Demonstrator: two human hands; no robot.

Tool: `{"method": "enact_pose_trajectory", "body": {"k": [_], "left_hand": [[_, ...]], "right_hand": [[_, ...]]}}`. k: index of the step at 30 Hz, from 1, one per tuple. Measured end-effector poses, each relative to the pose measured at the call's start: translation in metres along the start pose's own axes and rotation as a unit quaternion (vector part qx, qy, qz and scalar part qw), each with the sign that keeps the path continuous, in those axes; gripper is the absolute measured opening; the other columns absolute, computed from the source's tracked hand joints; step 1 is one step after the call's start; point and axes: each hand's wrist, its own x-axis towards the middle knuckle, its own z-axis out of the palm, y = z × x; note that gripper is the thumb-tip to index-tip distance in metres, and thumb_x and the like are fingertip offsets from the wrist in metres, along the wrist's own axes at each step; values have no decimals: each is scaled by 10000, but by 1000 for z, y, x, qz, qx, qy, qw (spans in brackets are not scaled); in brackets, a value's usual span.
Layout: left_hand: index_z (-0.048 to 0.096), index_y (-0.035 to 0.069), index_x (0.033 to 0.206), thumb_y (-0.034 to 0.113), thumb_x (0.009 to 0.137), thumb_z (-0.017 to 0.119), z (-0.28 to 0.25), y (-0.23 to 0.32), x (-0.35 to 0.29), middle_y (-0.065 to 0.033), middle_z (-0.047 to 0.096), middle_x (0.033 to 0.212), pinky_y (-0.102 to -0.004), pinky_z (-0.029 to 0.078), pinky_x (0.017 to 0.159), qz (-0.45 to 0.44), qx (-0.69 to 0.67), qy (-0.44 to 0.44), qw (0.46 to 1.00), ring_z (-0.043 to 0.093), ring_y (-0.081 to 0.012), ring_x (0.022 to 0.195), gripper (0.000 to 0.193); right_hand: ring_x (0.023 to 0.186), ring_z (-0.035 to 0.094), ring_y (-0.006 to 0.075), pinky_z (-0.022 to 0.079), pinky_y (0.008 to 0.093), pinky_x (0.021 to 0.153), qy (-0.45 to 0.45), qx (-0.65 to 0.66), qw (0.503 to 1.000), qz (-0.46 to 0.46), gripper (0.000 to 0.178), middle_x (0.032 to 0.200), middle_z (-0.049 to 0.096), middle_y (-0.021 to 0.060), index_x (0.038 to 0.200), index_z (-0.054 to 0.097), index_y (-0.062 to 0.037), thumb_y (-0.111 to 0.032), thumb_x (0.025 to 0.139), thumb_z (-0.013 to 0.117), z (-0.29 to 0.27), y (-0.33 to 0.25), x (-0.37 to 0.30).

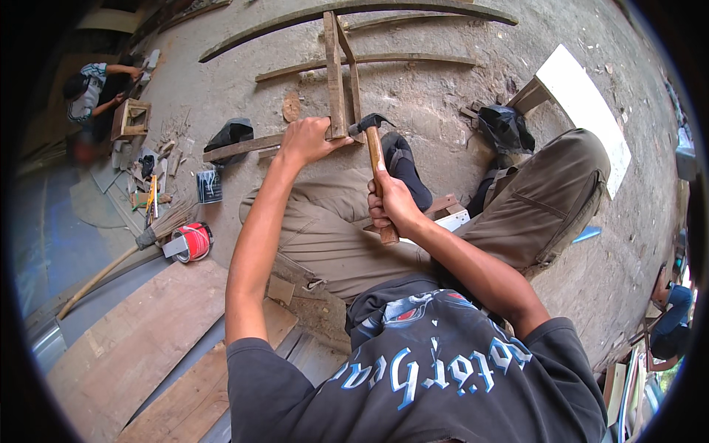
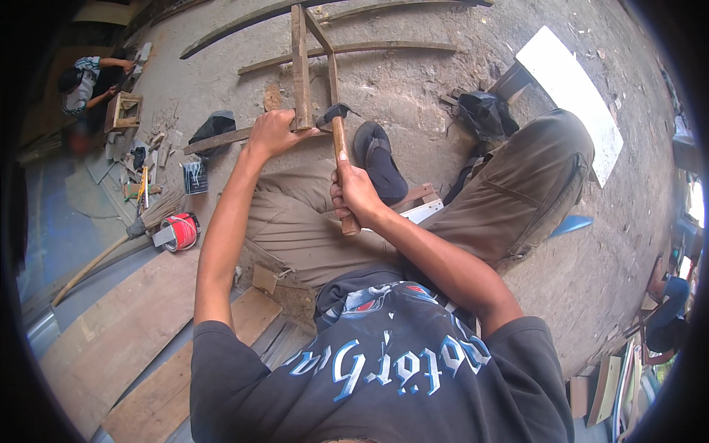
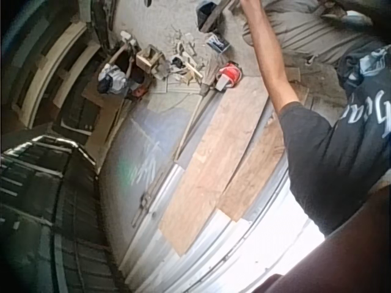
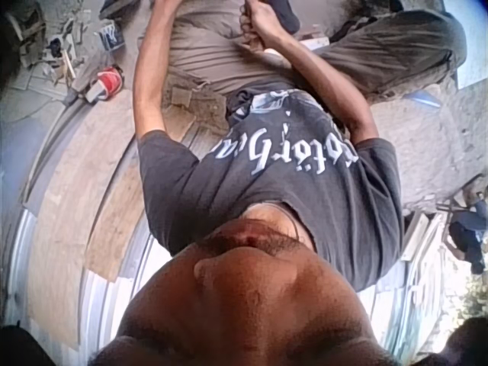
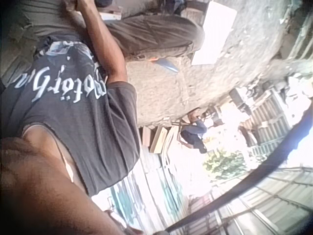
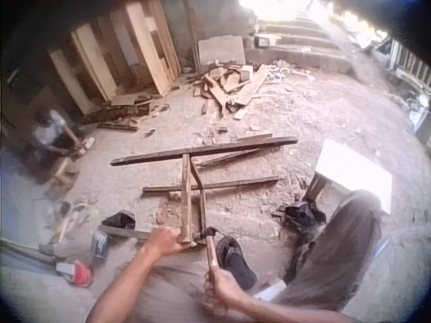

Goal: The person assembles a wooden chair frame by hammering nails into joints. They retrieve nails from a black bag, position the frame, and secure the pieces with a hammer.

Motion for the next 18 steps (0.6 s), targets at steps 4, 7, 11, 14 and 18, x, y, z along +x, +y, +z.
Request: {"method": "enact_pose_trajectory", "body": {"k": [4, 7, 11, 14, 18], "left_hand": [[677, -1, 742, 700, 708, 692, 6, -6, -1, -216, 672, 718, -457, 546, 620, 11, -9, 14, 1000, 692, -370, 709, 702], [686, 6, 755, 685, 703, 707, 5, -5, 0, -206, 670, 711, -458, 541, 622, 4, -10, 11, 1000, 690, -368, 707, 681], [693, 10, 759, 664, 702, 724, 1, -2, -1, -198, 667, 700, -459, 536, 625, 3, -10, 12, 1000, 686, -365, 701, 656], [685, 4, 740, 664, 704, 722, 1, -2, -2, -201, 665, 694, -459, 535, 625, 8, -9, 21, 1000, 685, -367, 697, 662], [676, -4, 720, 661, 703, 725, 0, -1, -1, -208, 661, 688, -461, 536, 627, 1, -10, 11, 1000, 680, -378, 693, 666]], "right_hand": [[451, 293, 75, 280, 254, 406, -2, 2, 1000, 4, 501, 613, 347, -25, 848, 413, -109, -589, 987, 379, 1, 0, 0], [450, 288, 74, 276, 253, 407, -4, 9, 1000, 8, 493, 615, 349, -24, 849, 414, -110, -582, 989, 381, -1, 0, 1], [438, 258, 69, 245, 243, 397, 4, 13, 1000, 9, 485, 604, 313, -41, 849, 412, -123, -588, 985, 393, 0, 0, 1], [431, 243, 66, 234, 238, 391, 9, 11, 1000, 7, 482, 596, 294, -50, 850, 413, -128, -592, 981, 401, 1, 0, 0], [431, 243, 67, 238, 240, 390, 8, 13, 1000, 9, 484, 595, 292, -50, 850, 414, -127, -593, 980, 404, 0, 2, 1]]}}
